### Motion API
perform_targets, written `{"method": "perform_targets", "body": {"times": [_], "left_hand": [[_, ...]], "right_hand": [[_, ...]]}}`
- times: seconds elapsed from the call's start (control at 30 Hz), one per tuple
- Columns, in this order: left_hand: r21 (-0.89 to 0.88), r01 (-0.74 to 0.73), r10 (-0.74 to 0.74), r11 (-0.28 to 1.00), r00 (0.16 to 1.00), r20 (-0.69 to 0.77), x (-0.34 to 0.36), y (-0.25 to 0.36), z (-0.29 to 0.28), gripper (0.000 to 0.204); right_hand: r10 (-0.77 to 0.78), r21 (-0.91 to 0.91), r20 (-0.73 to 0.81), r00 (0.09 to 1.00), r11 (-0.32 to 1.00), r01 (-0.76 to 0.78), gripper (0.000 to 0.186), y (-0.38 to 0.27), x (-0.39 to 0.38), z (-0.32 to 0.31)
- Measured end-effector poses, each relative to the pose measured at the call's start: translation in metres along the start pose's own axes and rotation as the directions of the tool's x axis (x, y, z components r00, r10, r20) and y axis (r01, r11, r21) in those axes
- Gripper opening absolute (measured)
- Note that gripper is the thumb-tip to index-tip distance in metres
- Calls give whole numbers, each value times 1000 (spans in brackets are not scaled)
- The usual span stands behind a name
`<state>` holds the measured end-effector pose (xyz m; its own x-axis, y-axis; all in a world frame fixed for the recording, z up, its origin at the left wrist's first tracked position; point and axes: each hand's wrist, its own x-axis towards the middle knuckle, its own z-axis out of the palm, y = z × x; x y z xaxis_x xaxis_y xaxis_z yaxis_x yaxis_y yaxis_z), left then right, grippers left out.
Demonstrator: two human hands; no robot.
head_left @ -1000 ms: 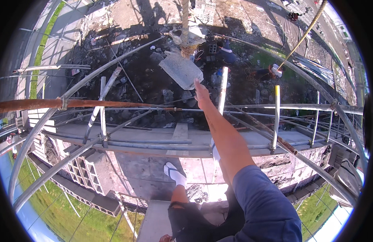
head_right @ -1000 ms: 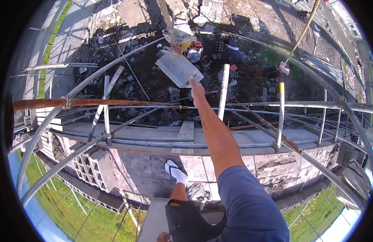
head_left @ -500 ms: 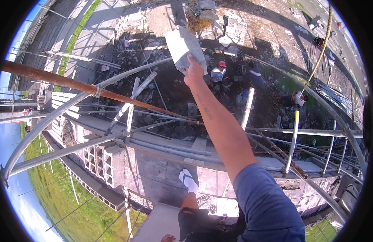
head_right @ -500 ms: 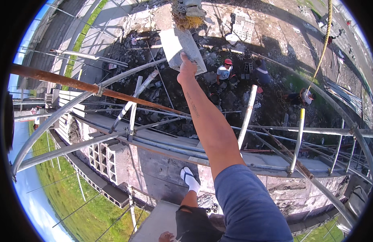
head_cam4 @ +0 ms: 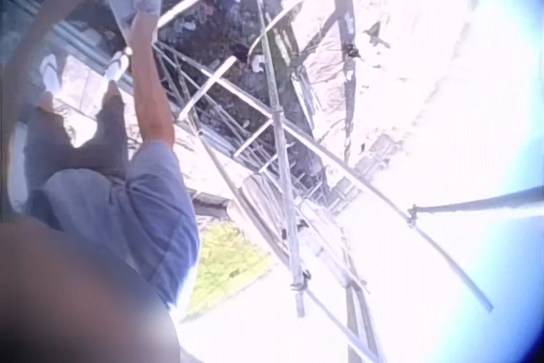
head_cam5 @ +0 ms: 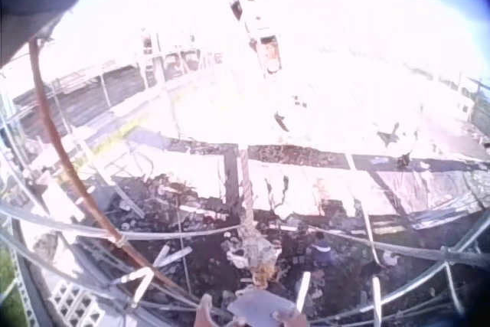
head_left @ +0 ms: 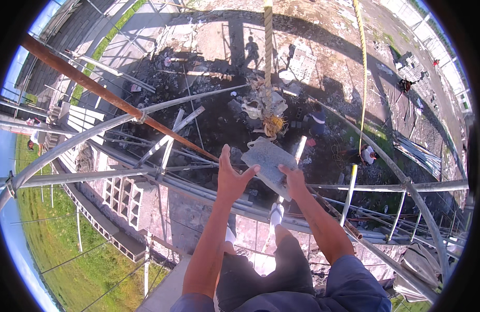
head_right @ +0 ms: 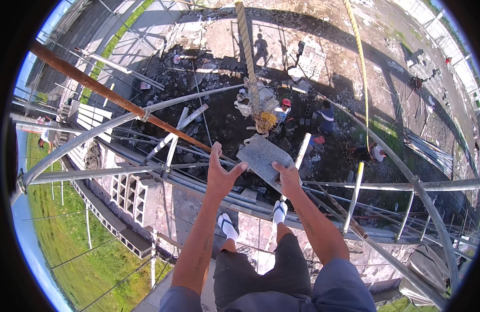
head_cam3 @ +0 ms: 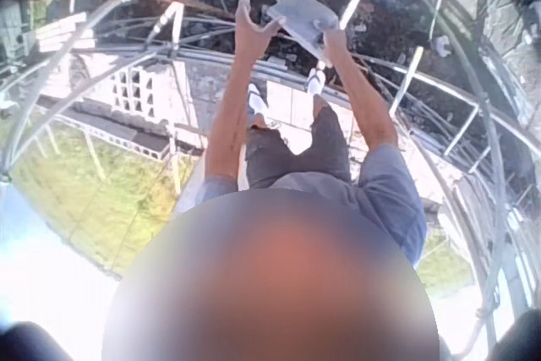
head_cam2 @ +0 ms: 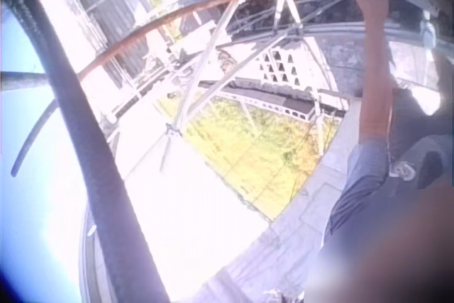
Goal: The person repeatedly climbs down from a scaffold to retrieve a concrete block, carries it back up, and places it on a partially built wall. They use a trowel to apply mortar between blocks and adjust their position as the wall grows.
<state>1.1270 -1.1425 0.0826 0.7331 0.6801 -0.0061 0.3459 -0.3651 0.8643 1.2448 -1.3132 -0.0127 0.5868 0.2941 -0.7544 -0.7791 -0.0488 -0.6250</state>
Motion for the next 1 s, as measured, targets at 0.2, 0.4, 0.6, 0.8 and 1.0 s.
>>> {"method": "perform_targets", "body": {"times": [0.2,0.4,0.6,0.8,1.0], "left_hand": [[59,130,-138,990,979,152,-16,63,86,97],[293,297,-404,909,804,437,-85,28,105,37],[281,317,-416,906,789,451,-124,-9,67,38],[-402,517,-170,756,748,641,-96,25,67,54],[-552,438,-69,710,823,564,-89,79,33,26]], "right_hand": [[-54,-152,-30,998,987,49,36,1,-128,-92],[-110,-287,-66,992,954,87,36,8,-211,-149],[-61,-260,-40,997,964,49,38,-32,-250,-157],[14,-188,120,993,982,8,42,-65,-265,-121],[62,-258,173,983,966,-15,44,-63,-266,-105]]}}
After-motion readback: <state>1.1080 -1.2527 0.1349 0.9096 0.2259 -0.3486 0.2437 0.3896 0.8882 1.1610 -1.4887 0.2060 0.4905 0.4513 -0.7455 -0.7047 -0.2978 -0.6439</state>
